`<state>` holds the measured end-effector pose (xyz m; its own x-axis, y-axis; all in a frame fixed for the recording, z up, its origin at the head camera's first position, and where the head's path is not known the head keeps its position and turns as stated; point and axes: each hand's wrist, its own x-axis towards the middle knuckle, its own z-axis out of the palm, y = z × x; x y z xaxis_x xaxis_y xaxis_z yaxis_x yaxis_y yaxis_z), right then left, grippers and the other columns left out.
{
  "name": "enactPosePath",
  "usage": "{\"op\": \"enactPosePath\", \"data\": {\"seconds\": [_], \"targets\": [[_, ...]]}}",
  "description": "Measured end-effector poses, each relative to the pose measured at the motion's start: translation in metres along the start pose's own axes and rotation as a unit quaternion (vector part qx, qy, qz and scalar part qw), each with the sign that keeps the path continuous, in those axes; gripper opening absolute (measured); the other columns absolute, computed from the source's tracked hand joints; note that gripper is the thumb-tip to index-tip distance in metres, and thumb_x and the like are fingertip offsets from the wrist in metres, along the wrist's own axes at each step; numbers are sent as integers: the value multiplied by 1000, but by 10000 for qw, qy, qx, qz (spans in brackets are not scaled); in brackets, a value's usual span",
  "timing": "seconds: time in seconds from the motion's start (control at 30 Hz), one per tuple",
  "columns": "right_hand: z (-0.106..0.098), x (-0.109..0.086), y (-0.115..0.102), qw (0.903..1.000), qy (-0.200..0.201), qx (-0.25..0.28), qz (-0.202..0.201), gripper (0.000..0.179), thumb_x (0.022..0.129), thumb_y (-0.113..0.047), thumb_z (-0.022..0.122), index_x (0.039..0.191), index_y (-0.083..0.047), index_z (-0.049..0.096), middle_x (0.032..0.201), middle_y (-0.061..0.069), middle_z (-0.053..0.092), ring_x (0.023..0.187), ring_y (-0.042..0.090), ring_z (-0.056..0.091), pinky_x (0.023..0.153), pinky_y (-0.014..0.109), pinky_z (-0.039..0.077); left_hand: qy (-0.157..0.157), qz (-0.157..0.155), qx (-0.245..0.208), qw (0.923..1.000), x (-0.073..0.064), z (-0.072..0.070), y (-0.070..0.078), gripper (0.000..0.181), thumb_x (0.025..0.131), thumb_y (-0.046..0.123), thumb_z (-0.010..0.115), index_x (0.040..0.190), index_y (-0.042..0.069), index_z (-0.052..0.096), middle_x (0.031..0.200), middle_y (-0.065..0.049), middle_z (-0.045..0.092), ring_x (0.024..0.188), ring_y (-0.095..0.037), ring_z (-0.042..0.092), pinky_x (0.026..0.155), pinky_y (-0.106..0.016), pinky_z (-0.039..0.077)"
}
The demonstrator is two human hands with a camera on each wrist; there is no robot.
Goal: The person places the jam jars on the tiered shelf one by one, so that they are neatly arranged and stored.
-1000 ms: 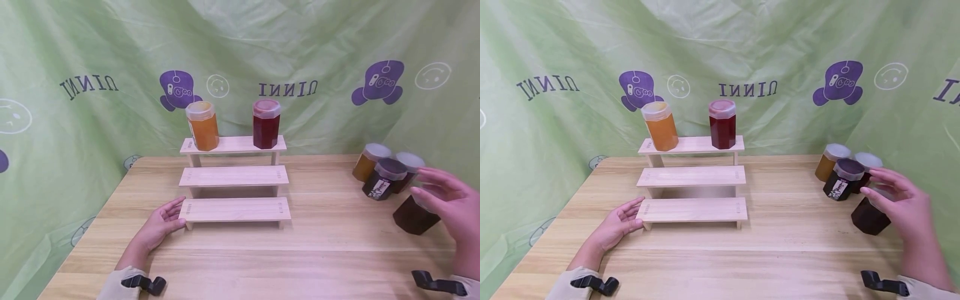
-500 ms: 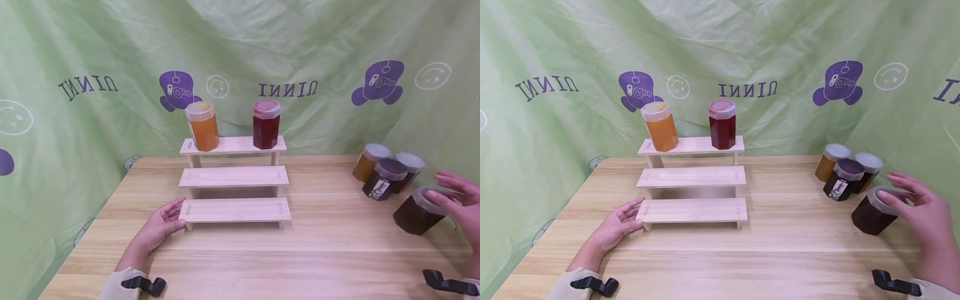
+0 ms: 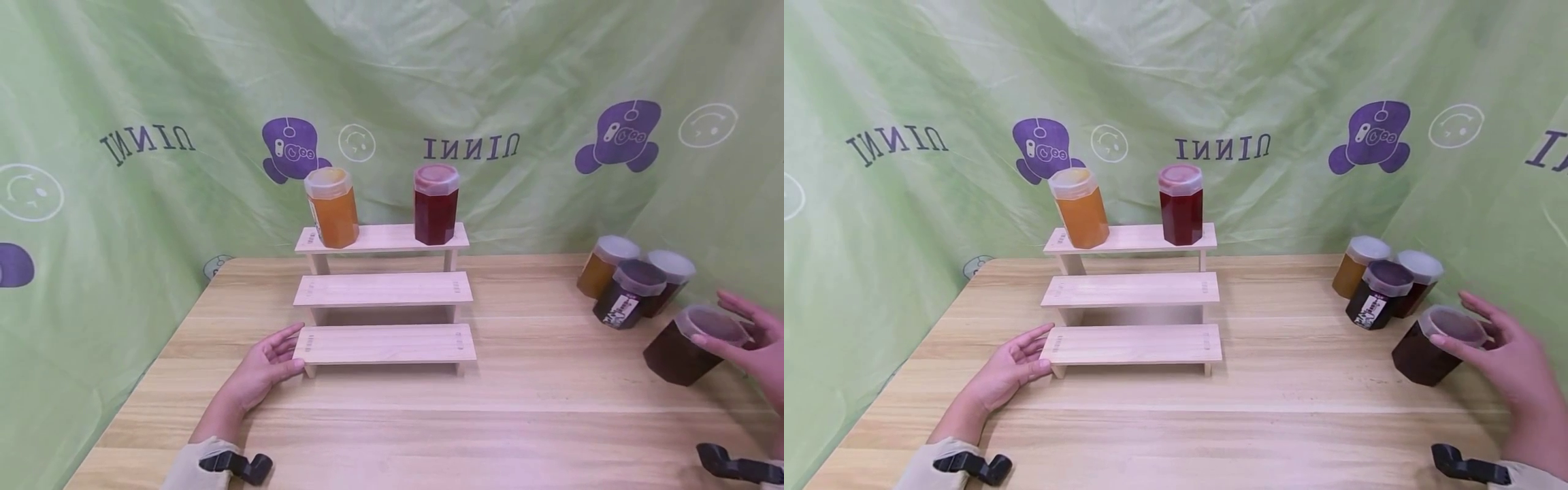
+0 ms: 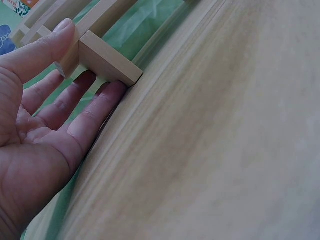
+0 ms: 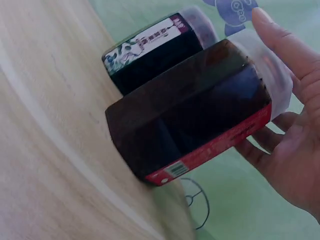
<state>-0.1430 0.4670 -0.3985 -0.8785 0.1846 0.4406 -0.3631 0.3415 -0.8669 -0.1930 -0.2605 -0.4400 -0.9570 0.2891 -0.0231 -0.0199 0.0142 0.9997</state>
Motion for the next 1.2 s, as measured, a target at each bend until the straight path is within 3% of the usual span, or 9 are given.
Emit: {"op": "enactPosePath", "data": {"seconds": [0.07, 0.17, 0.3, 0.43, 0.87, 1.1, 1.2], "targets": [[-1, 0, 4, 9988, -129, 463, 35, 83, 76, 27, 62, 144, -20, 49, 122, -19, 55, 97, -12, 56, 74, 2, 45, -4, -10, -14, 10000, 0, 0, 0, 80, 84, -6, 69, 151, -3, 25, 141, -30, 40, 110, -15, 61, 92, -31, 53], [-3, -1, 7, 9980, -131, 602, 128, 83, 74, 27, 64, 137, -26, 54, 112, -19, 60, 91, -9, 58, 71, 3, 46, -11, -7, -19, 10000, 0, 0, 0, 80, 84, -6, 68, 151, -3, 24, 141, -31, 40, 110, -14, 61, 93, -31, 53], [-5, -2, 9, 9992, 25, -204, 343, 77, 74, 21, 68, 123, -37, 58, 104, -25, 60, 88, -11, 54, 69, 2, 43, -19, 26, 21, 10000, 0, 0, -1, 80, 85, -5, 68, 151, -4, 24, 141, -30, 41, 110, -15, 61, 92, -32, 53], [-5, -3, 11, 9986, 201, -254, 419, 71, 73, 20, 70, 116, -36, 62, 101, -25, 62, 86, -10, 55, 68, 2, 43, -2, 12, 38, 10000, 0, 0, -1, 80, 84, -5, 69, 151, -3, 25, 140, -29, 42, 110, -14, 61, 93, -31, 53], [12, -3, 0, 9946, 326, 751, 635, 65, 72, 23, 69, 112, -28, 69, 93, -19, 69, 80, -7, 61, 65, 5, 47, -16, 26, -12, 10000, 0, -1, -2, 80, 85, -5, 69, 151, -3, 24, 138, -27, 45, 110, -15, 61, 92, -32, 53], [20, 0, -13, 9929, 304, -559, 1003, 65, 76, 9, 77, 116, -41, 61, 97, -32, 60, 84, -14, 54, 65, 2, 44, -8, 26, 26, 10000, 0, 0, -2, 80, 84, -5, 68, 151, -3, 25, 141, -30, 40, 111, -14, 61, 93, -31, 53], [25, 1, -20, 9903, 287, -837, 1067, 64, 77, 3, 79, 119, -41, 61, 96, -35, 58, 84, -15, 53, 64, 2, 43, -5, 27, 30, 10000, 0, 0, -2, 80, 85, -5, 68, 151, -3, 25, 140, -31, 41, 110, -15, 61, 93, -31, 53]]}}
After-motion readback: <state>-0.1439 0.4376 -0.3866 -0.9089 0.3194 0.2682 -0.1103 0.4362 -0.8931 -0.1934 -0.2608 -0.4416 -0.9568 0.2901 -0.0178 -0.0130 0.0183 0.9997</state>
